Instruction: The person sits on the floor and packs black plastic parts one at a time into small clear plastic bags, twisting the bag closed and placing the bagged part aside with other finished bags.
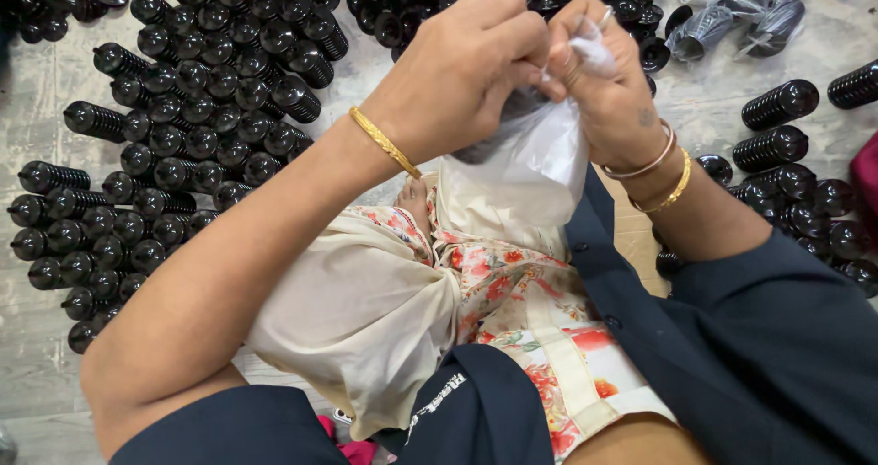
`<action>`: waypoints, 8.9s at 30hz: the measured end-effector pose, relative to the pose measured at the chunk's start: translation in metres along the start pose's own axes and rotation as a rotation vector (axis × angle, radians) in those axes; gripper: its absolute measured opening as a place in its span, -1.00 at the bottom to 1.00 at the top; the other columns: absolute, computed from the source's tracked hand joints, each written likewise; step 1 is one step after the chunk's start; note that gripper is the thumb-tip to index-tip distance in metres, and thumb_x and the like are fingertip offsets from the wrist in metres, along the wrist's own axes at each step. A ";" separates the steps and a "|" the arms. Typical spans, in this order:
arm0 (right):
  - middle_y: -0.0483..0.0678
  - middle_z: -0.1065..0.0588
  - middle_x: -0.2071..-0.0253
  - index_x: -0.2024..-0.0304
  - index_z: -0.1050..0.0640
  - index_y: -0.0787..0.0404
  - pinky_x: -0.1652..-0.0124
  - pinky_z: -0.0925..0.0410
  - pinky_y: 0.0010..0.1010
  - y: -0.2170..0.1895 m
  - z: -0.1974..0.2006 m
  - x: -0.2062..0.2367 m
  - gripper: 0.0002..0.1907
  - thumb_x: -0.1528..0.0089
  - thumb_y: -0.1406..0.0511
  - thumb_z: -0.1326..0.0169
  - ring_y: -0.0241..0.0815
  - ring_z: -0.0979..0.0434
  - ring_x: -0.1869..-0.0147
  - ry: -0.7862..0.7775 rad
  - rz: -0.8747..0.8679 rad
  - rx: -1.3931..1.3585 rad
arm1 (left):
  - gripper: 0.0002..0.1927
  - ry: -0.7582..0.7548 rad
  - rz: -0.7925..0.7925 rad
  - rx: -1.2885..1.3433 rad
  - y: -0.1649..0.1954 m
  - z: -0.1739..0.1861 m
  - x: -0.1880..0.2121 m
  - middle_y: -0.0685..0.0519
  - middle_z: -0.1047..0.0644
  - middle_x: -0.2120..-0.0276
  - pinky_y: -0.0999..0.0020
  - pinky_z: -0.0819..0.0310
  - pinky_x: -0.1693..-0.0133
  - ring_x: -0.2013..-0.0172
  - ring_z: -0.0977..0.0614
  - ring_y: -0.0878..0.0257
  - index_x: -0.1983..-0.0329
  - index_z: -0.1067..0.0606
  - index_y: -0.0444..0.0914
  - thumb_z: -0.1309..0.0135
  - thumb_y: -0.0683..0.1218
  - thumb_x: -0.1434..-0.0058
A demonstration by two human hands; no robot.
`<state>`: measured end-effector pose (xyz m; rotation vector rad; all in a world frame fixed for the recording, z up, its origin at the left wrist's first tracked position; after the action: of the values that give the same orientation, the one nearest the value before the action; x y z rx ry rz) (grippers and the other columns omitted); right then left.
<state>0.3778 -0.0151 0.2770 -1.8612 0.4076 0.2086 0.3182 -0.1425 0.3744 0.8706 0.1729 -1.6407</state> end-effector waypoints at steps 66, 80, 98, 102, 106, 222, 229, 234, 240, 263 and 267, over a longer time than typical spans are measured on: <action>0.01 -0.54 0.17 -0.03 -0.46 0.30 0.14 -0.41 -0.50 -0.076 -0.022 0.029 -0.83 -0.47 0.46 -0.21 -0.26 -0.58 0.15 0.180 0.451 1.021 | -0.78 -0.002 -0.216 -0.261 0.040 -0.001 -0.006 -0.06 -0.36 0.22 0.25 -0.42 0.08 0.16 -0.42 0.02 0.07 -0.43 -0.37 -0.08 -0.27 -0.21; -0.12 -0.52 0.10 -0.01 -0.49 0.29 -0.01 -0.40 -0.56 -0.052 0.004 0.020 -0.77 -0.33 0.46 -0.22 -0.39 -0.55 0.09 0.063 -0.068 0.186 | -0.82 0.016 -0.262 -0.376 0.042 0.000 -0.001 -0.04 -0.37 0.25 0.24 -0.43 0.10 0.18 -0.43 0.05 0.16 -0.44 -0.35 -0.10 -0.25 -0.18; -0.04 -0.47 0.18 0.00 -0.38 0.27 0.04 -0.27 -0.60 -0.042 0.013 0.017 -0.84 -0.56 0.33 -0.09 -0.36 -0.39 0.14 0.122 0.068 -0.023 | -0.85 -0.005 0.123 0.244 0.003 0.000 -0.003 -0.05 -0.43 0.23 0.29 -0.44 0.13 0.20 -0.52 0.08 0.08 -0.37 -0.34 -0.11 -0.33 -0.44; -0.12 -0.43 0.08 -0.11 -0.36 0.28 0.03 -0.33 -0.54 -0.058 0.005 0.018 -0.76 -0.52 0.37 -0.15 -0.34 -0.44 0.11 0.169 0.218 0.161 | -0.86 0.021 0.183 0.295 0.001 0.002 -0.002 -0.02 -0.47 0.25 0.33 -0.49 0.15 0.24 -0.58 0.14 0.04 -0.39 -0.33 -0.08 -0.35 -0.44; -0.12 -0.47 0.06 -0.18 -0.42 0.33 0.06 -0.35 -0.52 -0.082 -0.001 0.026 -0.71 -0.44 0.38 -0.13 -0.32 -0.49 0.07 0.273 0.332 0.575 | -0.84 0.060 0.075 0.163 0.009 0.010 -0.004 -0.04 -0.47 0.24 0.33 -0.47 0.15 0.23 -0.57 0.10 0.02 -0.44 -0.34 -0.11 -0.37 -0.41; -0.05 -0.51 0.08 0.03 -0.36 0.27 -0.06 -0.39 -0.53 -0.031 0.007 0.028 -0.65 -0.31 0.56 -0.28 -0.36 -0.51 0.01 0.084 0.105 0.317 | -0.85 -0.008 -0.196 0.006 0.014 -0.010 0.004 -0.03 -0.40 0.17 0.26 -0.47 0.08 0.13 -0.49 0.04 0.20 -0.42 -0.31 -0.12 -0.35 -0.23; -0.02 -0.52 0.14 0.10 -0.34 0.26 0.10 -0.39 -0.60 -0.038 -0.002 0.034 -0.67 -0.32 0.58 -0.24 -0.39 -0.50 0.12 0.102 0.267 0.547 | -0.85 -0.024 -0.138 0.014 0.013 -0.015 0.004 -0.02 -0.39 0.17 0.24 -0.47 0.04 0.08 -0.50 0.04 0.19 -0.41 -0.31 -0.16 -0.30 -0.30; -0.01 -0.51 0.18 0.11 -0.34 0.26 0.16 -0.36 -0.62 -0.045 -0.007 0.036 -0.66 -0.30 0.59 -0.24 -0.39 -0.49 0.17 0.111 0.338 0.734 | -0.84 -0.010 -0.123 0.033 0.016 -0.015 0.003 -0.01 -0.39 0.10 0.26 -0.47 0.05 0.08 -0.50 0.07 0.16 -0.41 -0.31 -0.19 -0.28 -0.33; -0.10 -0.46 0.13 0.04 -0.36 0.27 0.03 -0.37 -0.62 -0.034 0.002 0.030 -0.66 -0.30 0.56 -0.24 -0.41 -0.48 0.08 0.090 0.171 0.380 | -0.78 -0.011 -0.178 -0.021 0.017 -0.015 0.004 -0.01 -0.43 0.07 0.27 -0.49 -0.01 0.05 -0.49 0.06 0.13 -0.40 -0.31 -0.11 -0.37 -0.21; -0.09 -0.50 0.24 0.15 -0.49 0.31 0.13 -0.34 -0.51 0.002 0.011 -0.003 -0.78 -0.18 0.48 -0.22 -0.34 -0.47 0.16 0.053 -0.202 0.121 | -0.60 -0.106 -0.297 -0.114 -0.003 -0.001 0.012 -0.04 -0.40 0.12 0.24 -0.43 0.03 0.08 -0.44 0.02 -0.07 -0.41 -0.39 -0.15 -0.29 -0.14; -0.10 -0.49 0.20 0.17 -0.48 0.27 0.09 -0.37 -0.56 -0.009 -0.009 -0.017 -0.81 -0.25 0.56 -0.18 -0.37 -0.49 0.13 -0.009 0.102 0.400 | -0.71 -0.046 -0.235 -0.080 -0.017 0.006 0.020 -0.01 -0.42 0.03 0.32 -0.46 -0.01 0.04 -0.46 0.06 0.02 -0.41 -0.30 -0.12 -0.30 -0.20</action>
<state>0.3650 -0.0179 0.2940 -1.4477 0.5000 0.1889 0.2997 -0.1571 0.3602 0.7735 0.3166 -1.8569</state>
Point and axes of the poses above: each hand's wrist, its own x-axis away from the middle knuckle, its own z-axis out of the back of the hand, y = z × x, the point moved 8 cm from there along -x, towards the middle knuckle
